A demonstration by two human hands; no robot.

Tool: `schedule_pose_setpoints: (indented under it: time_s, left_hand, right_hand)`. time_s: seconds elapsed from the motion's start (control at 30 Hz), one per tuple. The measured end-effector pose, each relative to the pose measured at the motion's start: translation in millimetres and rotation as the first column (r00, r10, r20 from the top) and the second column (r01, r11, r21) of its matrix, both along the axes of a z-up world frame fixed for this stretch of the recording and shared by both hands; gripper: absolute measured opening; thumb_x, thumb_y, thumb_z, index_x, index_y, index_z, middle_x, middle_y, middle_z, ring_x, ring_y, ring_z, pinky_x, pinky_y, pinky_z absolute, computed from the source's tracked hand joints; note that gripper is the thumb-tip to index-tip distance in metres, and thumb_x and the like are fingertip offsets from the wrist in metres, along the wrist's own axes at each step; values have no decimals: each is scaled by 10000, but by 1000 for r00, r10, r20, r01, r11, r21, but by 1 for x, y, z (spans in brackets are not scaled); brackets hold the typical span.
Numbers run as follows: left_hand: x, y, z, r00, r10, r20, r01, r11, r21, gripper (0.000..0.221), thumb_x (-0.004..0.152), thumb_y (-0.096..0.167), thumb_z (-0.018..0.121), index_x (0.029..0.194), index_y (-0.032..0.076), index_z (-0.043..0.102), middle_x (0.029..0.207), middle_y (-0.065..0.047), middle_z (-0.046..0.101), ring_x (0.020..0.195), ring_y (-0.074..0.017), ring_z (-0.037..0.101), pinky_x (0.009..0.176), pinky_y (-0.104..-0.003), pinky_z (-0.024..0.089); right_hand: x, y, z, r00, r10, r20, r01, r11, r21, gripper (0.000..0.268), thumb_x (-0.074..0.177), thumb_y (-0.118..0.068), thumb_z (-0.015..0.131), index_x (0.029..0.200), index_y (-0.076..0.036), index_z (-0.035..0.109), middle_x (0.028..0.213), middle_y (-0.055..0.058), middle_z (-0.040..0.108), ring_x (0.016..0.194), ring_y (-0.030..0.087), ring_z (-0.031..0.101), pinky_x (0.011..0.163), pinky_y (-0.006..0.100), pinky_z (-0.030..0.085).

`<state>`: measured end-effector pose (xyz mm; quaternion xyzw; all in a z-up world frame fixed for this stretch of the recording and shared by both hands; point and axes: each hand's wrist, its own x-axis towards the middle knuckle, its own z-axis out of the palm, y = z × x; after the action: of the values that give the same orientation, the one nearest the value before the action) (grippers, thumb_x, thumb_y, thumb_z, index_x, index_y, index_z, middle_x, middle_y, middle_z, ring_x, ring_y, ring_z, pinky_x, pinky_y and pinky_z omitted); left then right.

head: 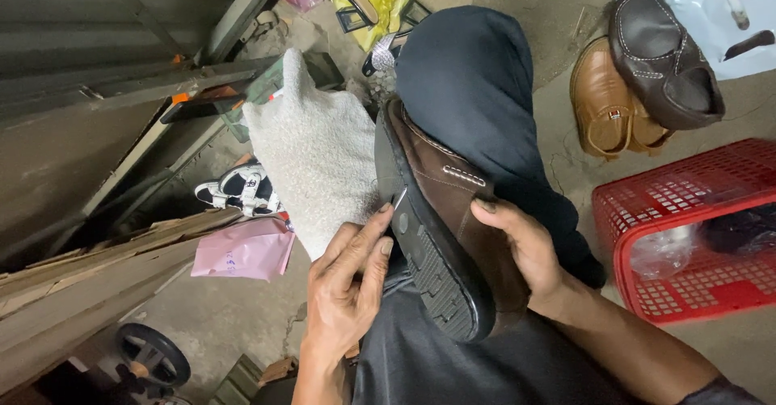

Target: Using a hand tool to punch holes along the edge of a shoe sole for repair or assembly.

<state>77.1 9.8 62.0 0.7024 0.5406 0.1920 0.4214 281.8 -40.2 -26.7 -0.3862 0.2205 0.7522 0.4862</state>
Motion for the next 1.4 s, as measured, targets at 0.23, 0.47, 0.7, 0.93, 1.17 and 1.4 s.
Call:
schedule_pose_setpoints:
  time_s: [0.23,0.47,0.7,0.93,1.17,1.4]
  left_hand:
    - [-17,1,-6,974,217,-64,-226,942,-249,258,1054,233,494,1185,55,626,891,-36,635,729,-116,603,694,-272,510]
    - [-5,16,-32,965,255,69,-256,966,18,202,950,36,681,1147,33,721,917,-161,713,695,-225,617,625,-368,510]
    - [-18,12,-36,973,224,57,-215,967,-139,149,1011,194,629,1047,75,710,1056,-25,684,961,-123,655,623,-220,496]
    - [-20,9,-40,962,257,-95,-272,857,-437,206,998,328,605,943,135,651,686,43,528,556,-60,415,428,-234,357]
    - [-16,14,-38,989,137,-52,-147,927,-347,244,1046,301,523,926,103,599,759,4,539,584,-101,423,401,-262,335]
    - [-15,11,-36,971,224,-82,-237,871,-430,238,1020,324,600,855,152,606,658,62,469,574,-65,372,471,-248,328]
  right_hand:
    - [-11,32,35,983,179,-27,-181,979,-95,500,913,-129,473,1333,107,609,1278,272,665,1216,382,620,1094,476,446]
    - [-8,13,0,695,343,632,-626,721,297,316,990,-235,603,1092,5,780,930,170,754,903,235,668,843,454,578]
    - [31,2,27,316,209,926,-782,610,129,267,991,-121,579,1224,-50,688,1093,29,742,848,82,732,819,202,584]
    - [55,-25,0,-117,106,987,-950,276,-142,365,947,-127,530,1272,-55,680,1165,35,803,920,197,807,838,339,620]
    - [117,-52,-18,127,535,835,-939,337,-73,294,974,-234,563,1146,-150,786,1002,-24,840,755,128,702,728,293,526]
    - [89,-6,3,955,-46,293,-175,710,682,276,831,-92,464,920,-90,725,1217,140,683,1311,343,568,1029,533,475]
